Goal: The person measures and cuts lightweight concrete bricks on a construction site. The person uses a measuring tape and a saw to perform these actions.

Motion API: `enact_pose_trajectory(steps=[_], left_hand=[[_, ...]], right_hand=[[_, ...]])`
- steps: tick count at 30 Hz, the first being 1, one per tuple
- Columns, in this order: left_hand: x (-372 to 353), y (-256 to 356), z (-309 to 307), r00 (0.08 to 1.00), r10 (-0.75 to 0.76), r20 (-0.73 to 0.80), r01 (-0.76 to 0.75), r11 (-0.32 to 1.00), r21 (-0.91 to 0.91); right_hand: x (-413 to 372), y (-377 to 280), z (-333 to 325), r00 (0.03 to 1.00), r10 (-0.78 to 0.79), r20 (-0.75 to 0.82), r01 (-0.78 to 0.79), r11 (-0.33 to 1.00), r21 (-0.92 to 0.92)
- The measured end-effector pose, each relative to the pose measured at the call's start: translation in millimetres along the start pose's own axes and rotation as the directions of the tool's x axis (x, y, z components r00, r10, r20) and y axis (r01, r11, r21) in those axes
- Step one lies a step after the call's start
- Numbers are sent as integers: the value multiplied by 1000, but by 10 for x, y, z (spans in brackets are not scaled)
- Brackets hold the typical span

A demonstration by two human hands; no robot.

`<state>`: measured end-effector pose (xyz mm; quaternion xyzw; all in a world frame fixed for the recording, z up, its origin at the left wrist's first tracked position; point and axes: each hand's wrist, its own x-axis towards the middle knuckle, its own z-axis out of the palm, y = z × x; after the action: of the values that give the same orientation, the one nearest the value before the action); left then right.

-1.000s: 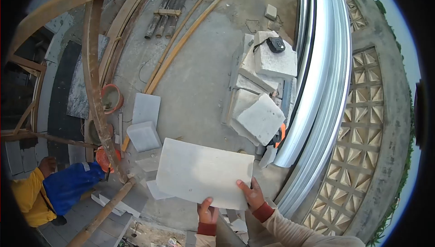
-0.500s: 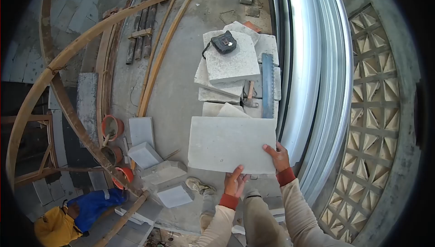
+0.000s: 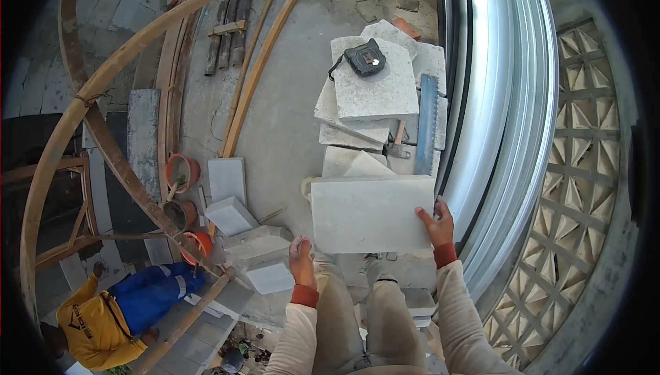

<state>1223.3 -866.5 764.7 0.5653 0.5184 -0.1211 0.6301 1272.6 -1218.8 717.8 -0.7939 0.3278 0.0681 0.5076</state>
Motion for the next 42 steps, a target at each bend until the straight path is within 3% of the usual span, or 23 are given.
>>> enact_pose_trajectory(steps=[2,3,5,7,8,10,11,14,16,18,20,22,23,25,26,28,30,32,34,36,39,40,42], left_hand=[[319,109,134,994,75,83,-82,993,82],[483,108,211,990,74,117,-80,996,45],[776,153,362,975,81,208,-80,997,-14],[946,252,496,964,-15,267,9,1000,23],[931,292,535,957,-73,282,62,997,49],[839,401,584,933,-196,301,172,980,104],[793,489,576,918,-257,302,228,965,128],[792,1257,547,773,-274,572,367,929,-52],[1022,1549,435,681,-273,679,477,870,-128],[1169,1878,367,691,-178,701,486,832,-268],[1289,2049,378,706,-132,696,363,911,-196],[1348,2167,519,752,-69,656,132,990,-47],[1414,2200,637,732,131,669,-219,975,48],[1139,2564,871,741,290,606,-401,914,53],[992,2744,932,697,364,618,-522,848,90],[763,2962,1076,571,476,669,-731,666,150],[660,2856,1113,487,414,769,-769,620,153],[507,2645,1167,408,341,847,-800,580,152],[275,2595,998,469,51,882,-730,585,354],[100,2570,838,508,-309,804,-641,488,593],[29,2143,543,448,-393,803,-538,599,593],[31,1917,472,414,-358,837,-527,656,541],[69,1485,348,341,-277,899,-499,757,422]], right_hand=[[22,-366,-45,944,-279,-178,213,923,-321],[111,-564,-17,933,-299,-198,245,935,-258],[467,-938,-31,987,-155,-47,147,979,-138],[701,-1367,104,987,-157,-19,154,983,-100],[805,-1821,305,970,-233,-63,224,967,-123],[1144,-2375,637,862,-507,-14,497,850,-176],[1303,-2598,809,834,-550,40,543,806,-234],[1798,-3115,1150,681,-686,255,724,580,-372],[2029,-3328,1288,711,-608,352,692,517,-504],[2212,-3345,1322,719,-557,416,688,484,-540],[2326,-3345,1363,734,-513,445,679,529,-510],[2152,-3370,1414,784,-488,382,619,585,-524],[1994,-3297,1427,750,-567,341,660,606,-444],[1622,-3120,1442,691,-620,372,723,598,-346],[1330,-3120,1445,673,-637,376,739,594,-317],[735,-3096,1445,796,-411,445,554,790,-261],[252,-2870,1433,736,-402,545,598,763,-245],[-212,-2715,1443,745,-300,596,471,869,-151],[-628,-2812,1451,744,-172,646,221,975,5],[-784,-2399,1348,702,-75,708,122,992,-15],[-858,-1967,1119,592,11,806,99,991,-87],[-852,-1850,1030,550,35,834,114,987,-116],[-922,-1576,896,540,94,837,-200,980,19]])
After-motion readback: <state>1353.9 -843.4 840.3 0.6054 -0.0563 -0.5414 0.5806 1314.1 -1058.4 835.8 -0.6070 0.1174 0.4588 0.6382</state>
